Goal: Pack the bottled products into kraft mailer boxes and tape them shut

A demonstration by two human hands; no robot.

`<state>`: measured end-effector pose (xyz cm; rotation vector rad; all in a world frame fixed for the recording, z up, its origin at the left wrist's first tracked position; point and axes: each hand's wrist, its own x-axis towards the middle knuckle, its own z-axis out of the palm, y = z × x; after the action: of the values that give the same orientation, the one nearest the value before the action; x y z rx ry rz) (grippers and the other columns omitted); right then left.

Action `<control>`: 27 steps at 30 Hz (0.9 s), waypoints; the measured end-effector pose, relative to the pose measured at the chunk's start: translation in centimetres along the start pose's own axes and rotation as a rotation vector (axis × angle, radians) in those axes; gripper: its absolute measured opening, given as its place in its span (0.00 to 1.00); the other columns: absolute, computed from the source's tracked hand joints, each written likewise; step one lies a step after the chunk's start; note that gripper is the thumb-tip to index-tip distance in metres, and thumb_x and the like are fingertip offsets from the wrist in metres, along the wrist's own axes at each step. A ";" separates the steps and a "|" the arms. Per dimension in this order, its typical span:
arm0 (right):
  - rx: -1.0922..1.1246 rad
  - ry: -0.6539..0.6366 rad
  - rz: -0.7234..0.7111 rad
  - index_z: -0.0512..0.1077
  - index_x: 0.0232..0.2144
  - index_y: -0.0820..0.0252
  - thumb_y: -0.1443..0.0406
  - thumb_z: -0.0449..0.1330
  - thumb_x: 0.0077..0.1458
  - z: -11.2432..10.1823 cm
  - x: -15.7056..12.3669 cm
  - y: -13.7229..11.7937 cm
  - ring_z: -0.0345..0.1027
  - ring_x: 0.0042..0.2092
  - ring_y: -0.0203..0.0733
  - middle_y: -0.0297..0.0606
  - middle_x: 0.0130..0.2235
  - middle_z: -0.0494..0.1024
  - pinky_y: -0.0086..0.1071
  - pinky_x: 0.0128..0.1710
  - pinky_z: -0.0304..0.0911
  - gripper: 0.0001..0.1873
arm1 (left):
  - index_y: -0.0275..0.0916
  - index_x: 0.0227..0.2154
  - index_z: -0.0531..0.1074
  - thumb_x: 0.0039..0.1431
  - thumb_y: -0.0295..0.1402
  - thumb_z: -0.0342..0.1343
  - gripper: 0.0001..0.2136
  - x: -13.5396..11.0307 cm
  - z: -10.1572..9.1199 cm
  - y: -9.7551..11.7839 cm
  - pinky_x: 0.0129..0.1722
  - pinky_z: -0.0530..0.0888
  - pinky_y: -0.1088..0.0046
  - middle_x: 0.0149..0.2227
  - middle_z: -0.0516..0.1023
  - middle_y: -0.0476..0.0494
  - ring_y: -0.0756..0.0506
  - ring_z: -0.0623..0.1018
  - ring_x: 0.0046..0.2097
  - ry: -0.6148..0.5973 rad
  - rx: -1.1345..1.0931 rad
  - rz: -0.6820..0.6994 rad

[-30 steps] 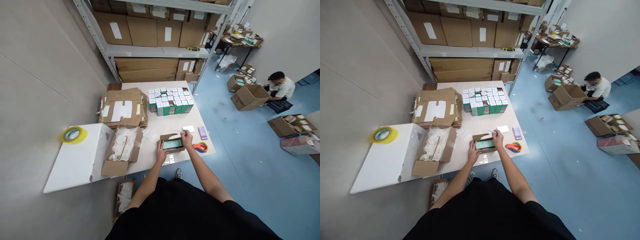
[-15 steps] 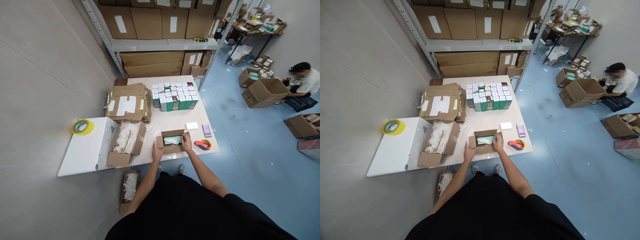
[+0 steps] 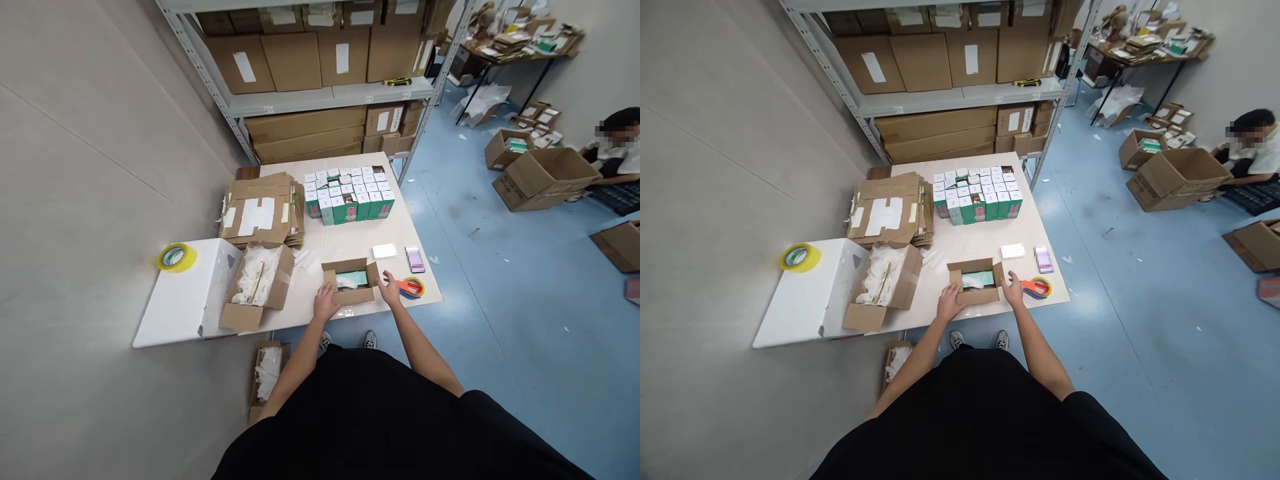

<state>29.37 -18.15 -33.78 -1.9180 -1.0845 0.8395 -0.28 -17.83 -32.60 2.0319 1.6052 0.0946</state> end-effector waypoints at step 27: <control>-0.058 -0.344 -0.099 0.77 0.51 0.53 0.54 0.63 0.59 1.6 0.7 0.7 0.75 0.52 0.50 0.41 0.51 0.82 0.42 0.54 0.69 0.20 | 0.42 0.72 0.60 0.69 0.42 0.55 0.30 2.3 -1.3 -1.1 0.62 0.71 0.62 0.61 0.78 0.40 0.38 0.73 0.62 0.044 -0.143 -0.118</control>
<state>28.64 -17.28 -35.31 -1.7895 -1.4087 1.1200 -1.13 -15.10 -32.62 1.8349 1.6916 0.2059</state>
